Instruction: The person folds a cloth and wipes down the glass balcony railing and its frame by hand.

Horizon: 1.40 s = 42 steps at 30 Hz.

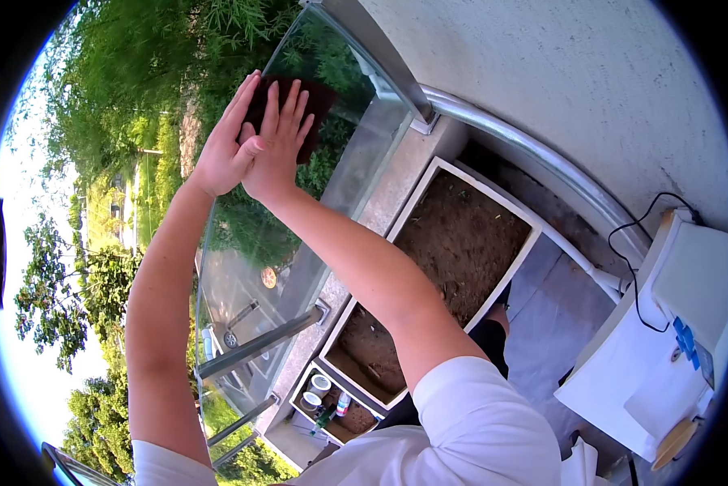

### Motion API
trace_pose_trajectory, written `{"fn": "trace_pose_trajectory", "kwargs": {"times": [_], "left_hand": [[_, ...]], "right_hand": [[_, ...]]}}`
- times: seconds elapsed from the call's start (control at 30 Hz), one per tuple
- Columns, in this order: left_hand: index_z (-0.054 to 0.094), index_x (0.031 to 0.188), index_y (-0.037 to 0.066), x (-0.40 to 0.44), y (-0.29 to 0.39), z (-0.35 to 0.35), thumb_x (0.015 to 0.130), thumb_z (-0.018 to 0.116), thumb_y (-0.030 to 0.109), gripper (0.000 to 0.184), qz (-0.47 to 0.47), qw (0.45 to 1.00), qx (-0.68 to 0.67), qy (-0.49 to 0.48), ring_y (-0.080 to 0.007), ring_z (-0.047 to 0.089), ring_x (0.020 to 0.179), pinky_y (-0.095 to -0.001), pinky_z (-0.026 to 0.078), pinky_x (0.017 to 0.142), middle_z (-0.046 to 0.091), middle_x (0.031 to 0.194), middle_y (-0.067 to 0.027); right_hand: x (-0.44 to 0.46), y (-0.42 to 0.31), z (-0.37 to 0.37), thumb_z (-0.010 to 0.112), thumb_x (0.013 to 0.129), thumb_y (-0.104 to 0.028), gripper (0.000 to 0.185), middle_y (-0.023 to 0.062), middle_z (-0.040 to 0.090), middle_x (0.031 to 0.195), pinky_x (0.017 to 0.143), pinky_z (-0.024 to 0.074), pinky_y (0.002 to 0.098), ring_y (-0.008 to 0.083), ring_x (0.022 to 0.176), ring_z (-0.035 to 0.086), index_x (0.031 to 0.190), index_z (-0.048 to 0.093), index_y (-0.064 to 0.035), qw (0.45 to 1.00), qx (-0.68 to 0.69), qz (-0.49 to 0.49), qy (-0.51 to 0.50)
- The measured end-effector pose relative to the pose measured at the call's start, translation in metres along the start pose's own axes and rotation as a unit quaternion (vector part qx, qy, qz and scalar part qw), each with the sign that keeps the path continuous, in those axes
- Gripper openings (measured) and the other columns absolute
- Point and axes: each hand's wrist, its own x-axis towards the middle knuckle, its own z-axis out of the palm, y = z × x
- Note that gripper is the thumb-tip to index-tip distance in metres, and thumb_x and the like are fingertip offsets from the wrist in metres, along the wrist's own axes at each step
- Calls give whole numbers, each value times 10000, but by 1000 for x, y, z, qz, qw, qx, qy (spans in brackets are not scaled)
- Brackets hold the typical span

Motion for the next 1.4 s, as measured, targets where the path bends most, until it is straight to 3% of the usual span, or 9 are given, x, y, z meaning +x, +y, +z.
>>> {"fn": "trace_pose_trajectory", "kwargs": {"times": [0.23,0.33,0.67,0.83,0.93,0.97,1.0,1.07,1.4], "left_hand": [[253,1624,22,0,-1,-1,863,660,702,1098,3,1000,19,10,-396,296,1535,-451,319,1223,269,1675,-227],[239,1625,1,0,1,1,877,561,790,1134,-4,1000,9,5,-379,276,1552,-455,259,1243,273,1677,-223],[231,1634,25,0,-6,4,898,580,747,1089,25,999,44,12,-369,284,1551,-451,257,1243,285,1675,-212],[231,1651,108,-2,-6,5,992,569,598,889,40,997,69,18,-323,287,1558,-439,266,1241,295,1687,-158],[231,1653,130,-4,-14,7,1033,573,488,794,30,992,122,33,-310,315,1546,-422,290,1233,311,1685,-135],[206,1619,-15,14,1,-3,1019,621,445,862,33,992,120,4,-370,261,1554,-405,244,1258,271,1658,-273],[217,1607,-32,12,2,-2,1020,629,405,839,26,992,126,7,-363,263,1553,-391,246,1254,284,1649,-279],[226,1609,-26,6,-4,2,1020,630,400,833,23,993,118,16,-353,275,1550,-387,252,1252,290,1647,-277],[249,1598,-40,-5,-3,11,1004,649,406,843,8,994,108,18,-362,299,1539,-386,270,1247,305,1638,-281]], "right_hand": [[0,-1,1,514,1017,-322,749,277,82,1698,1237,30,635,465,1581,42,1627,193,-29,1000,-1,2,16],[-1,1,3,531,1003,-316,748,283,102,1693,1237,41,638,470,1578,64,1619,219,-28,1000,5,3,31],[-3,11,8,602,947,-285,754,300,150,1678,1228,86,647,485,1564,124,1592,307,-27,997,12,-12,73],[-13,32,10,494,1027,-446,733,284,160,1684,1226,98,649,472,1560,155,1616,285,-63,996,17,-27,88],[-18,44,11,501,1022,-424,729,283,155,1685,1232,104,638,474,1559,154,1617,281,-63,996,10,-16,82],[-19,49,11,496,1022,-398,721,281,147,1687,1236,106,631,473,1560,150,1619,271,-64,995,10,-34,89],[-20,50,10,480,1024,-363,723,289,115,1689,1235,98,637,483,1560,131,1631,227,-61,996,0,-41,76],[-11,48,6,416,1068,-492,735,254,177,1690,1234,144,622,456,1560,162,1651,198,-102,995,-12,-42,91],[-25,60,6,404,1071,-476,727,259,171,1691,1232,152,615,463,1556,167,1644,210,-73,996,-43,-42,65]]}}
